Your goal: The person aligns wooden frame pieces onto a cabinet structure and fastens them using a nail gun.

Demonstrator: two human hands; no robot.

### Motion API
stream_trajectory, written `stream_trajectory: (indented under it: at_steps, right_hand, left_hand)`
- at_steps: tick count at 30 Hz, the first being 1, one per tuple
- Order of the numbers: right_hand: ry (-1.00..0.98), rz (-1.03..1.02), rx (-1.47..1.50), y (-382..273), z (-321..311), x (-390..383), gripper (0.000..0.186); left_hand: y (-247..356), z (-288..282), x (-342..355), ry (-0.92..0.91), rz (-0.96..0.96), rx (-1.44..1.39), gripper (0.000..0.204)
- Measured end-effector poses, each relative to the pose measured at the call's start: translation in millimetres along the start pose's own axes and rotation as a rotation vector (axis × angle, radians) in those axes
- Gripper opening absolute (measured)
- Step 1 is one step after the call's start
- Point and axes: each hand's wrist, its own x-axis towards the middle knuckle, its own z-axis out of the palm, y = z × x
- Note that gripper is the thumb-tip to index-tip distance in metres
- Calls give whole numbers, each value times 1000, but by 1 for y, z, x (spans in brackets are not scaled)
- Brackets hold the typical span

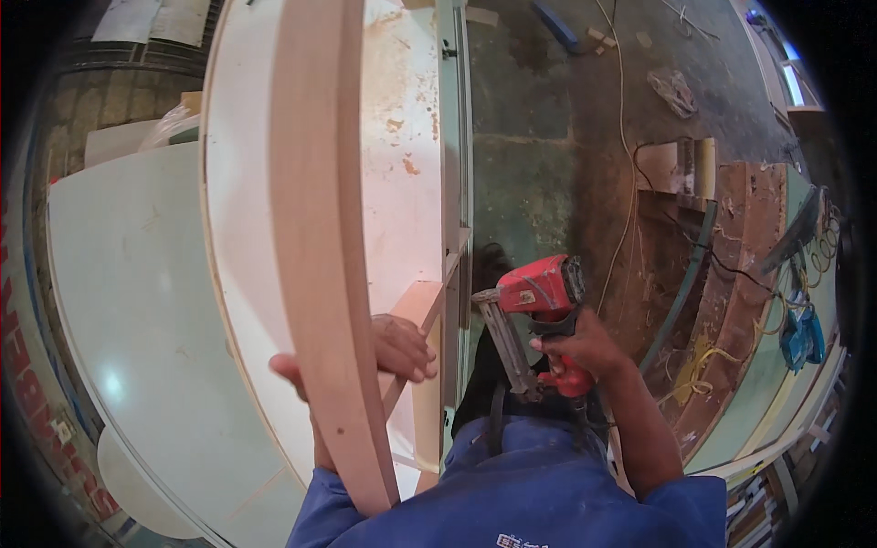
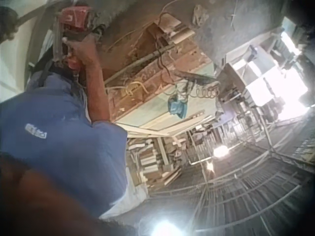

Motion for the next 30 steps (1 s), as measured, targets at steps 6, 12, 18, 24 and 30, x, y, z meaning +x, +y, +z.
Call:
stream_trajectory:
  at_steps: [6, 12, 18, 24, 30]
  right_hand:
    - [54, 26, 100, 10, 7, 16, 39]
    - [13, 75, 184, 12, 15, 25, 28]
    - [-5, 79, 222, 21, 11, 27, 29]
    - [12, 61, 303, 17, 3, 25, 29]
    - [-13, 43, 245, 15, 4, 32, 30]
  left_hand:
    - [-16, -17, 20, -262, -58, 96, 34]
    - [-1, 7, 13, -8, -142, 188, 23]
    - [-19, 22, 0, 480, -126, 75, 28]
    - [-113, 29, -102, 1164, -522, 563, 50]
    - [-158, 80, -94, 903, -706, 1246, 53]
